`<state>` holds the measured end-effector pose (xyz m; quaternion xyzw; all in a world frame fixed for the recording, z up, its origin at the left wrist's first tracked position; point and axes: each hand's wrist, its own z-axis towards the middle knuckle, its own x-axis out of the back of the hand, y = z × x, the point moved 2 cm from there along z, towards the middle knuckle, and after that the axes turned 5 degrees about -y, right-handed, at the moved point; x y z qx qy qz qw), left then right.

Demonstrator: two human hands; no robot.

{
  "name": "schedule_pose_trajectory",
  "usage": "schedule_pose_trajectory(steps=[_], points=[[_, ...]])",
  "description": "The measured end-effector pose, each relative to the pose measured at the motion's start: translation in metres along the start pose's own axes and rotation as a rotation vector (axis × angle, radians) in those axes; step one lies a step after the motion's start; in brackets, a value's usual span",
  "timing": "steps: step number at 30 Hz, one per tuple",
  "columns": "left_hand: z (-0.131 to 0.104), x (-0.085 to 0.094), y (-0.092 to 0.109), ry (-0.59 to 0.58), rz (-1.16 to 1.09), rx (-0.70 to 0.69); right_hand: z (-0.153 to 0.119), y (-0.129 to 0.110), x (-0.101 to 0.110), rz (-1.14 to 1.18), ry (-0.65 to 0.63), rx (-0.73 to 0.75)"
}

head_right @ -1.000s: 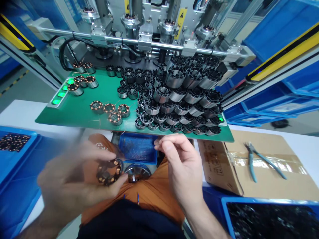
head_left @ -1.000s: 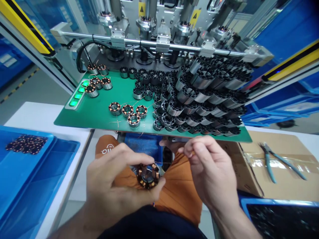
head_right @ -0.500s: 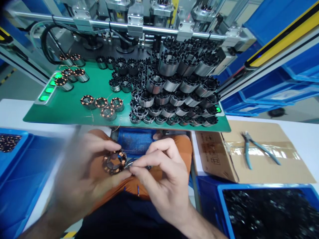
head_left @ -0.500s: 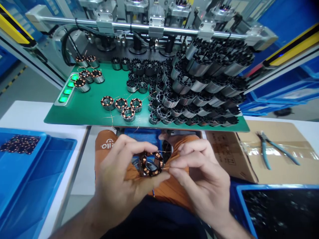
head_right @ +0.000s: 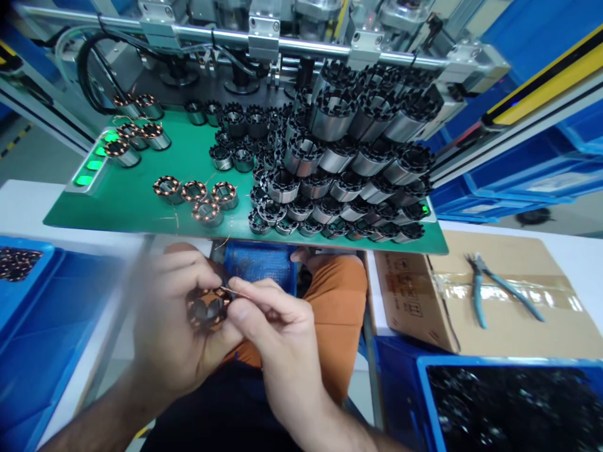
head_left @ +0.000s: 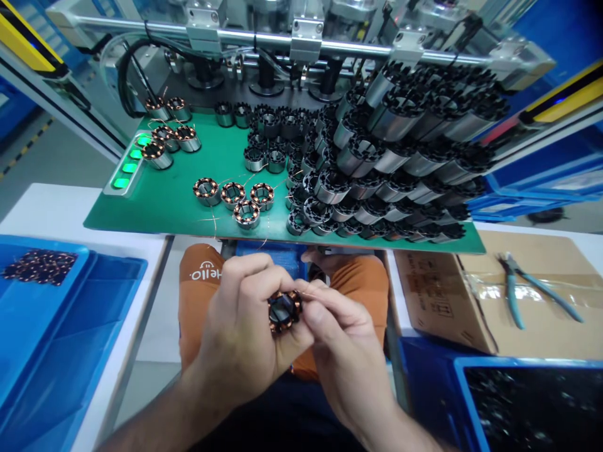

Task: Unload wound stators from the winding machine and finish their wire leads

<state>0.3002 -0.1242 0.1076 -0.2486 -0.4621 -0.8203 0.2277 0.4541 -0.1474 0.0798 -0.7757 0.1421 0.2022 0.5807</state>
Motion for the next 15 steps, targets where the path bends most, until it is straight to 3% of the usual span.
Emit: schedule_pose_trajectory(steps=[8, 15], points=[[-0.0036, -0.0022, -0.0014, -0.134, 0.034, 0.031, -0.0036, 0.0019, -0.0008, -0.03, 0.047, -0.026], [-0.0049, 0.0011, 0.0068, -0.173, 0.024, 0.047, -0.0041, -0.0065, 0.0054, -0.077, -0.034, 0.05]])
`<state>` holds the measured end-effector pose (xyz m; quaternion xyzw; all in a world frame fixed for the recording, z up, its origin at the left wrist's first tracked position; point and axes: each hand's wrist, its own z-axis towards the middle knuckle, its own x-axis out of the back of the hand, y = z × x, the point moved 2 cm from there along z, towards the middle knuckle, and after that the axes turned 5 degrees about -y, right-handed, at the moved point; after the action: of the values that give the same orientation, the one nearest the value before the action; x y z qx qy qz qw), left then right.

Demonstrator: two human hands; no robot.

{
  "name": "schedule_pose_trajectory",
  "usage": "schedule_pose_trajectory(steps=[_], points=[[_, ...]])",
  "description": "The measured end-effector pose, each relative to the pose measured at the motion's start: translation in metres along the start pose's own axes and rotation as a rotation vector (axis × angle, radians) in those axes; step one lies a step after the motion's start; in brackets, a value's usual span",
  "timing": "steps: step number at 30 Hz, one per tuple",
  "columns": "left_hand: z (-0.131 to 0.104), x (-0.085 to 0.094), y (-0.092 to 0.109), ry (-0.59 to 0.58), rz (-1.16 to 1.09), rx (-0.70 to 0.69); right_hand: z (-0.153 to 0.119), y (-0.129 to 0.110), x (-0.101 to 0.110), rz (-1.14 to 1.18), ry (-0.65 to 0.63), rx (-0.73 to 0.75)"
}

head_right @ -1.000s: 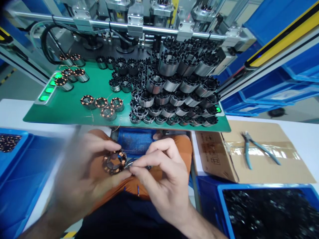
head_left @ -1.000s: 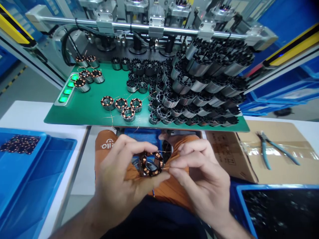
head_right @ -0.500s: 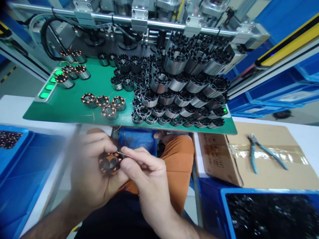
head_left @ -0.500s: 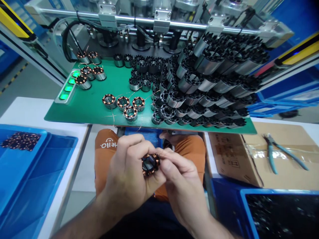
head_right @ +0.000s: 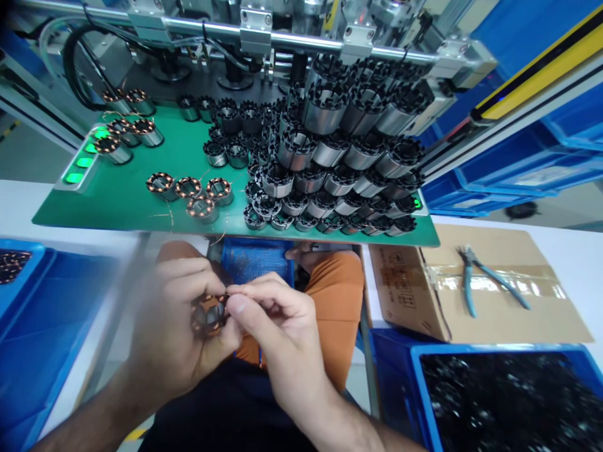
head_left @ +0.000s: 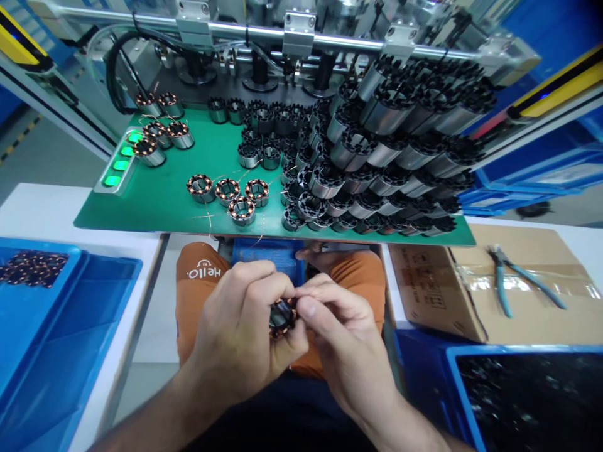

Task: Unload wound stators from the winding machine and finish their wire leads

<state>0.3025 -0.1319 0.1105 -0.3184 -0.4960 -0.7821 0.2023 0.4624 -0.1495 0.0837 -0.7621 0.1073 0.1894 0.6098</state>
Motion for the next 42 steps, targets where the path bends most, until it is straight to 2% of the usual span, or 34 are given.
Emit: schedule_pose_trajectory(steps=[6, 8, 10, 12, 13, 15, 17, 18, 19, 20, 21, 23, 24, 25, 27, 29, 30, 31, 32, 34, 35, 36, 37, 39, 42], points=[[-0.005, 0.006, 0.007, 0.113, 0.084, -0.109, 0.005, -0.015, 0.004, -0.011, -0.146, -0.002], [-0.007, 0.01, 0.01, 0.115, 0.029, -0.116, 0.01, -0.024, 0.007, -0.102, -0.189, 0.008], [-0.008, 0.013, 0.012, 0.072, -0.072, -0.078, 0.015, -0.036, 0.011, -0.289, -0.22, 0.078], [-0.006, 0.012, 0.01, -0.041, -0.268, 0.048, 0.019, -0.052, 0.016, -0.537, -0.259, 0.226], [-0.005, 0.008, 0.006, -0.141, -0.452, 0.159, 0.02, -0.06, 0.018, -0.668, -0.295, 0.325], [-0.009, -0.009, -0.005, -0.448, -0.947, 0.476, 0.02, -0.072, 0.023, -0.882, -0.419, 0.482], [-0.02, -0.026, -0.015, -0.781, -1.363, 0.796, 0.017, -0.076, 0.03, -0.959, -0.532, 0.463], [-0.026, -0.031, -0.021, -0.853, -1.418, 0.885, 0.015, -0.074, 0.034, -0.939, -0.547, 0.379], [-0.032, -0.034, -0.027, -0.813, -1.345, 0.9, 0.012, -0.071, 0.039, -0.885, -0.523, 0.254], [-0.037, -0.034, -0.032, -0.68, -1.16, 0.823, 0.01, -0.065, 0.044, -0.808, -0.473, 0.115], [-0.041, -0.03, -0.035, -0.492, -0.901, 0.663, 0.007, -0.058, 0.048, -0.712, -0.418, -0.025], [-0.047, -0.016, -0.027, -0.153, -0.326, 0.232, 0.0, -0.046, 0.053, -0.5, -0.341, -0.275], [-0.05, -0.012, -0.018, -0.041, -0.1, 0.048, -0.002, -0.042, 0.052, -0.412, -0.324, -0.357], [-0.05, -0.009, -0.01, 0.021, 0.049, -0.082, -0.003, -0.04, 0.05, -0.363, -0.323, -0.392], [-0.045, -0.006, 0.002, 0.088, 0.14, -0.188, -0.003, -0.044, 0.044, -0.418, -0.339, -0.322], [-0.034, -0.004, 0.008, 0.098, 0.065, -0.168, 0.0, -0.054, 0.037, -0.612, -0.376, -0.123], [-0.028, -0.003, 0.009, 0.061, -0.018, -0.127, 0.001, -0.06, 0.035, -0.728, -0.394, 0.005], [-0.024, -0.003, 0.008, -0.025, -0.142, -0.056, 0.002, -0.065, 0.035, -0.839, -0.415, 0.148], [-0.02, -0.003, 0.006, -0.157, -0.309, 0.053, 0.001, -0.07, 0.035, -0.933, -0.45, 0.295], [-0.02, -0.004, 0.002, -0.498, -0.706, 0.331, -0.001, -0.079, 0.039, -1.073, -0.544, 0.55], [-0.022, -0.003, 0.002, -0.646, -0.86, 0.442, -0.002, -0.082, 0.042, -1.117, -0.602, 0.633], [-0.024, -0.001, 0.001, -0.726, -0.939, 0.497, -0.003, -0.085, 0.046, -1.135, -0.672, 0.675], [-0.025, 0.002, 0.0, -0.721, -0.936, 0.491, -0.002, -0.089, 0.049, -1.127, -0.731, 0.678], [-0.026, 0.011, -0.001, -0.562, -0.74, 0.332, 0.002, -0.095, 0.054, -1.031, -0.761, 0.552], [-0.027, 0.02, 0.001, -0.313, -0.396, 0.058, 0.014, -0.095, 0.057, -0.727, -0.625, 0.078]])
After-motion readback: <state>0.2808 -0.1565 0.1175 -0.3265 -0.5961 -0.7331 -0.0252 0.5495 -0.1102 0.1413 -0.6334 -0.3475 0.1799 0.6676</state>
